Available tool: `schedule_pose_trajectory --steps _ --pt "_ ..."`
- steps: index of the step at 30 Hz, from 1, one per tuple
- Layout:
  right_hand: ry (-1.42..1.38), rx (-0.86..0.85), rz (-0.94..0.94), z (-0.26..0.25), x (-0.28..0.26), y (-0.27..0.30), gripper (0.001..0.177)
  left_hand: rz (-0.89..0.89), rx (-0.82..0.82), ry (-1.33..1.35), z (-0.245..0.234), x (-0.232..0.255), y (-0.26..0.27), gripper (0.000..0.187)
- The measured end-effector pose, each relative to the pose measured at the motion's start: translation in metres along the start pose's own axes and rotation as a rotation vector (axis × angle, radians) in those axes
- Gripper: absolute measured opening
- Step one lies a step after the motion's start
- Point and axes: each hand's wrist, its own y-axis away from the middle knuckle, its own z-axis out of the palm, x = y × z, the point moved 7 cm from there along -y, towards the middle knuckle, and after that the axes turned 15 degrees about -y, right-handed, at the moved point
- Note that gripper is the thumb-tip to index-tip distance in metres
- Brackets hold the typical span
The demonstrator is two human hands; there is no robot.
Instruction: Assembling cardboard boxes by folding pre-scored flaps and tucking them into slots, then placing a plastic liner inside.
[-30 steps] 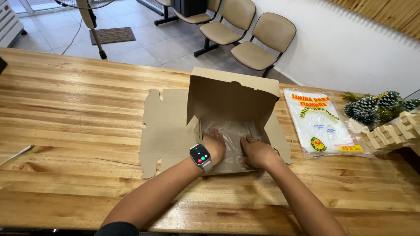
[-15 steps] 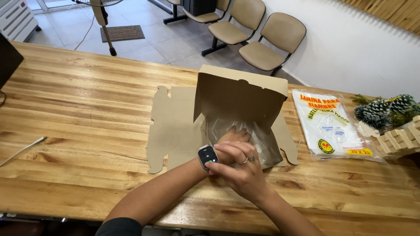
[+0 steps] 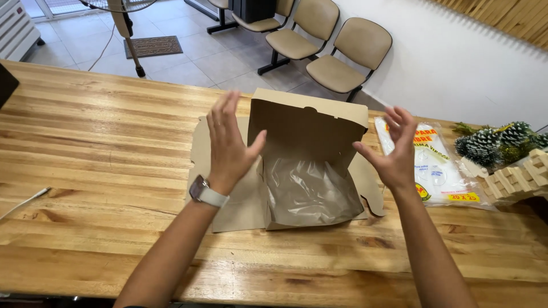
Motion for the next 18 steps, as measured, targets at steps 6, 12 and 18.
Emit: schedule_pose_trajectory --steps 6,12,18 --pt "0.07 -0.218 0.233 -0.001 0.033 -0.036 0.076 -0.224 -0.691 0.386 0.08 -0.049 -0.034 0.079" --pt "-0.022 -0.273 0.39 -0.022 0.04 -0.031 0.073 0.032 -0.66 0.456 0.074 -0.03 -0.046 0.098" --pt "0.098 -0.274 0.043 -0.009 0.005 0.043 0.077 0.113 -0.64 0.491 0.017 -0.002 0.002 0.082"
